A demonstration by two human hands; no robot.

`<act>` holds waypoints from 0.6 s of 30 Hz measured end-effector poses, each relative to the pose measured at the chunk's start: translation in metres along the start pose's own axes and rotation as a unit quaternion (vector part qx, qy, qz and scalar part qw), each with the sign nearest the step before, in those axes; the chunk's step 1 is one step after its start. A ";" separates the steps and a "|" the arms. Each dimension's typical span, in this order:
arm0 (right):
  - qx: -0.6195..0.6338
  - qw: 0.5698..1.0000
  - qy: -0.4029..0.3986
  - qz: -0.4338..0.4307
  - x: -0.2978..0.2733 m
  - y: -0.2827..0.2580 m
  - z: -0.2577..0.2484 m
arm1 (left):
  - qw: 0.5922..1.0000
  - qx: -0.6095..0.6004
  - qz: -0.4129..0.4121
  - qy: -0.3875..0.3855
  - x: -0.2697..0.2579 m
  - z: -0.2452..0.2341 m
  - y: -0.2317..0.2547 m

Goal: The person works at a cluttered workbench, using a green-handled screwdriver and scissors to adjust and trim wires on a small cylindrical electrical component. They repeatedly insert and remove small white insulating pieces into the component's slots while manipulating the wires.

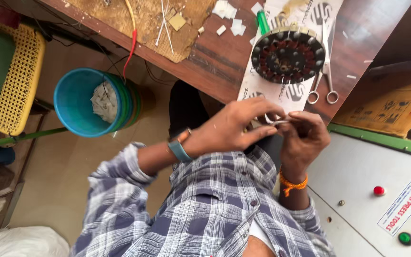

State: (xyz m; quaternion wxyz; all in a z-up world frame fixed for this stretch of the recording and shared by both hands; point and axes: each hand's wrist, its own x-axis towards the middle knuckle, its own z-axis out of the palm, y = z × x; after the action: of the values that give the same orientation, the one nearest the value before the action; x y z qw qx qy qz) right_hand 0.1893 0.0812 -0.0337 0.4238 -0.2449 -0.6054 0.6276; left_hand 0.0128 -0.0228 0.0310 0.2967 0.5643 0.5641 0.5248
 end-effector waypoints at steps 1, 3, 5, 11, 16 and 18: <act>-0.035 0.999 0.018 0.006 -0.001 0.002 0.000 | 0.999 0.028 0.014 0.030 0.000 0.005 0.003; -0.080 0.996 0.003 -0.043 -0.002 0.001 -0.001 | 0.991 0.086 0.044 0.091 -0.001 0.015 0.009; -0.146 0.982 -0.016 -0.116 0.004 -0.001 -0.006 | 0.993 0.047 0.020 0.103 -0.001 0.022 0.008; -0.249 0.925 -0.093 -0.271 0.020 -0.036 -0.011 | 0.991 -0.032 -0.019 0.128 -0.009 0.029 0.019; -0.269 0.914 -0.112 -0.282 0.036 -0.051 0.007 | 0.985 -0.082 -0.031 0.151 -0.003 0.020 0.029; -0.278 0.910 -0.117 -0.286 0.035 -0.057 0.008 | 0.984 -0.032 0.018 0.174 -0.005 0.022 0.033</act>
State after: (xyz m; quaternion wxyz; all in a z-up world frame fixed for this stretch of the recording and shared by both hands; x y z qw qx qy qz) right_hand 0.1780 0.1003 0.0302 0.4265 -0.0940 -0.8444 0.3102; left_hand 0.0444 -0.0276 0.0542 0.2025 0.4646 0.5801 0.6377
